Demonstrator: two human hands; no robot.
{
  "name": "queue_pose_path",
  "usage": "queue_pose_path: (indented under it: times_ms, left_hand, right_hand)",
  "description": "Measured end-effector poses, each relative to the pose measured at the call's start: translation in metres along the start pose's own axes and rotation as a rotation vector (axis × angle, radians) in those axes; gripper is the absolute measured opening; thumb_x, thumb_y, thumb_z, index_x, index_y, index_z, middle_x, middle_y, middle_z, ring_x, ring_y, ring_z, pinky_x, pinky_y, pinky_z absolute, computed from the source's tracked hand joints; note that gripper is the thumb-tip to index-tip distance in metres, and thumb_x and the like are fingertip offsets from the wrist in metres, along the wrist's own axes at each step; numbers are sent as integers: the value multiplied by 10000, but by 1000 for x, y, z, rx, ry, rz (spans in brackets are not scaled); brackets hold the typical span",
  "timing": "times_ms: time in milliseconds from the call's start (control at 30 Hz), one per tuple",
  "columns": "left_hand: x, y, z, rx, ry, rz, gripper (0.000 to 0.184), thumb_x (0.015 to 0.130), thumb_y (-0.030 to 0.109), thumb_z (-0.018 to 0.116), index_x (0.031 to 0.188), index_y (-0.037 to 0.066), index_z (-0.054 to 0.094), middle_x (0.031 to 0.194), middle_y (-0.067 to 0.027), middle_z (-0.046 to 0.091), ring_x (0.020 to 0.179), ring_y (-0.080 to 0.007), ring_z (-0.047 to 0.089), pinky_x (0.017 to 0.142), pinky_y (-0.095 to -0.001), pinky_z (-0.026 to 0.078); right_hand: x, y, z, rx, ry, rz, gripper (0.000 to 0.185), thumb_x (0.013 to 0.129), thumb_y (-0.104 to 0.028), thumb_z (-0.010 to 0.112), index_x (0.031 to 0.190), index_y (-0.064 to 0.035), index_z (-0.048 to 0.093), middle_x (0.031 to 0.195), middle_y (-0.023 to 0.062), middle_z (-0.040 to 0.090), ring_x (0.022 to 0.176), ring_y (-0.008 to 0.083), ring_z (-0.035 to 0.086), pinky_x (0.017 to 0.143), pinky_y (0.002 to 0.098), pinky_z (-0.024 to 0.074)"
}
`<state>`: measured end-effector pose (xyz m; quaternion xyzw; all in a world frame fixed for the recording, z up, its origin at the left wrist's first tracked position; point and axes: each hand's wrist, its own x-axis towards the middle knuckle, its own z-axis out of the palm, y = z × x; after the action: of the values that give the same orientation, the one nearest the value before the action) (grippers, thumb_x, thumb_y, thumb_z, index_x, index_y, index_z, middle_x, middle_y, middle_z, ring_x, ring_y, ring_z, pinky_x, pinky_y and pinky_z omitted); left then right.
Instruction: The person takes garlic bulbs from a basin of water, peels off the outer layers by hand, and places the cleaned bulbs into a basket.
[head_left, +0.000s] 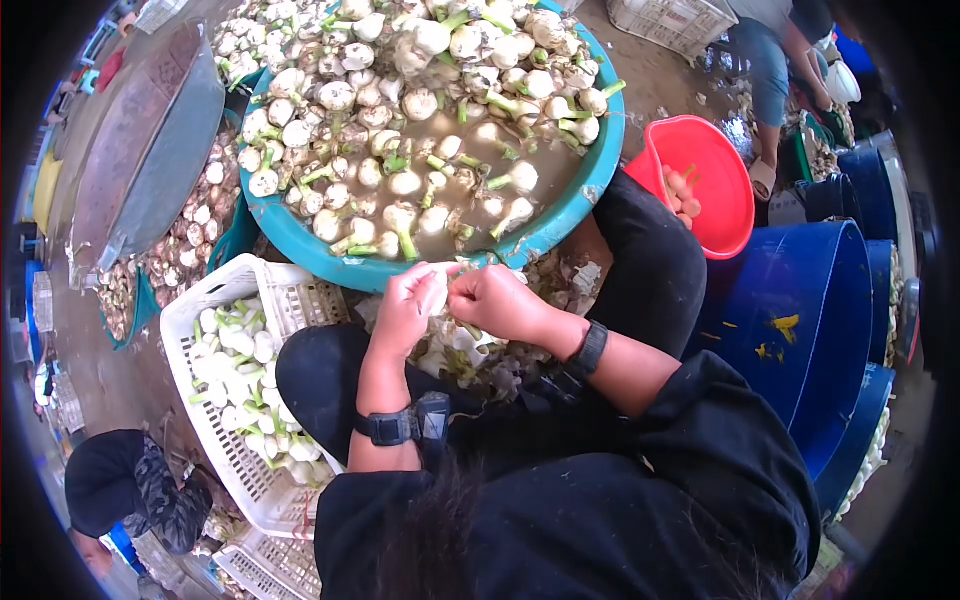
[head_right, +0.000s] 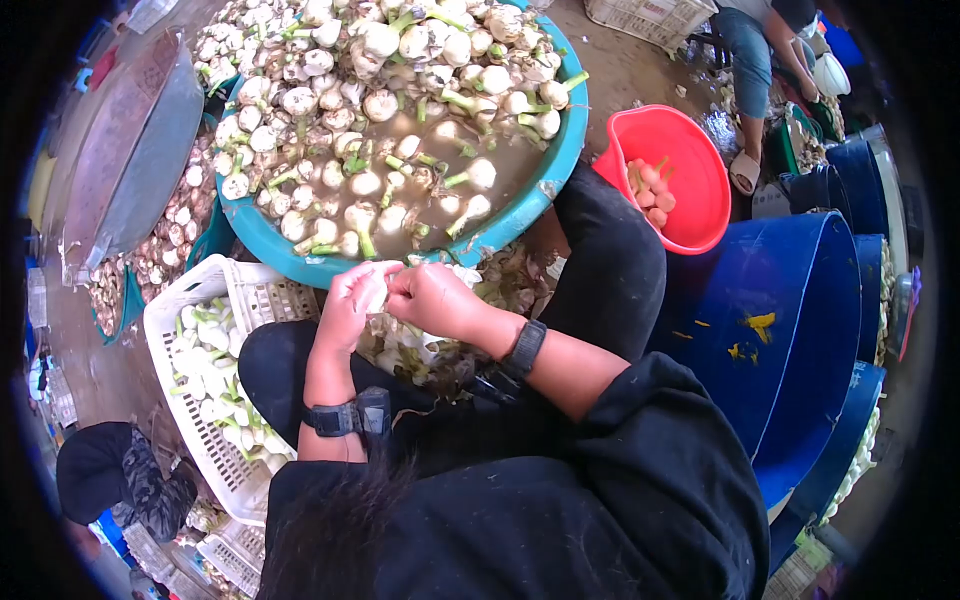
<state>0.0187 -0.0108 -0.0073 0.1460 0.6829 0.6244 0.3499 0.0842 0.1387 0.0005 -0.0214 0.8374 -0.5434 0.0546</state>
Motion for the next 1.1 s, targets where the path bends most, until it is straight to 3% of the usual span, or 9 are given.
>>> queue_pose_path:
  times_ms: [100, 200, 400, 500, 733, 867, 933, 1000, 1100]
  left_hand:
    - [-1, 1, 3, 80, 0, 107, 294, 887, 168, 423, 1085, 8, 572, 818, -28, 572, 743, -85, 507, 717, -208, 407]
    - [-2, 9, 2, 74, 40, 228, 303, 896, 162, 426, 1124, -5, 533, 846, -38, 563, 760, -91, 506, 715, -213, 410]
    - [-16, 29, 12, 67, 138, -439, 353, 847, 168, 523, 1141, -23, 488, 1001, -129, 531, 881, -188, 520, 748, -296, 434]
    - [-27, 34, 19, 830, 191, 294, 408, 732, 53, 597, 1123, -12, 499, 1068, -182, 531, 941, -334, 517, 829, -385, 424]
    - [-26, 17, 8, 1051, 134, 558, 360, 700, -48, 568, 1058, -15, 555, 1092, -164, 551, 1025, -325, 517, 895, -360, 412]
    - [-19, -7, 13, 349, 375, 411, 233, 810, 9, 530, 1040, -15, 562, 1033, -109, 603, 948, -234, 587, 812, -331, 478]
    - [-15, -7, 7, -800, 548, -79, 217, 866, 128, 528, 1046, 7, 542, 1014, -98, 604, 938, -189, 587, 782, -316, 498]
    - [-14, -23, -12, -1088, 424, -146, 266, 862, 211, 545, 1047, 21, 531, 989, -90, 602, 879, -202, 603, 748, -321, 524]
    - [-17, 2, -13, -1246, 581, -236, 274, 870, 302, 518, 1006, 68, 556, 899, -72, 617, 766, -186, 604, 587, -296, 525]
  right_hand:
    - [1, -1, 2, 676, -93, 631, 224, 832, -162, 495, 719, 0, 598, 627, 25, 585, 531, 92, 512, 497, 256, 447]
    - [-2, -4, 7, 898, 32, 619, 205, 849, -146, 500, 755, 7, 599, 671, 27, 593, 571, 88, 515, 483, 236, 435]
    - [3, 16, 17, -222, 480, -335, 198, 861, -155, 519, 801, -7, 635, 669, -9, 584, 532, 85, 483, 486, 257, 393]
    - [12, 18, 11, 849, 97, 623, 153, 841, -144, 552, 818, -15, 632, 706, 1, 605, 588, 71, 512, 540, 229, 400]
    - [12, 5, -3, 908, -7, 548, 147, 845, -122, 545, 802, -5, 624, 729, 16, 611, 609, 71, 540, 519, 199, 421]
    - [9, -14, 2, 1281, 173, 377, 150, 860, -93, 513, 829, 11, 617, 784, 32, 610, 709, 89, 547, 630, 224, 437]
    - [-4, -9, 1, 659, 111, 49, 152, 847, -95, 540, 946, -11, 618, 988, 52, 583, 889, 129, 544, 806, 250, 416]
    - [-18, -11, -4, 361, -3, -265, 155, 830, -105, 565, 945, -12, 613, 1077, 77, 545, 970, 154, 517, 843, 282, 401]
    - [-34, -15, -32, 902, 196, -124, 207, 860, -152, 489, 911, 10, 607, 1057, 107, 559, 985, 195, 526, 847, 329, 413]
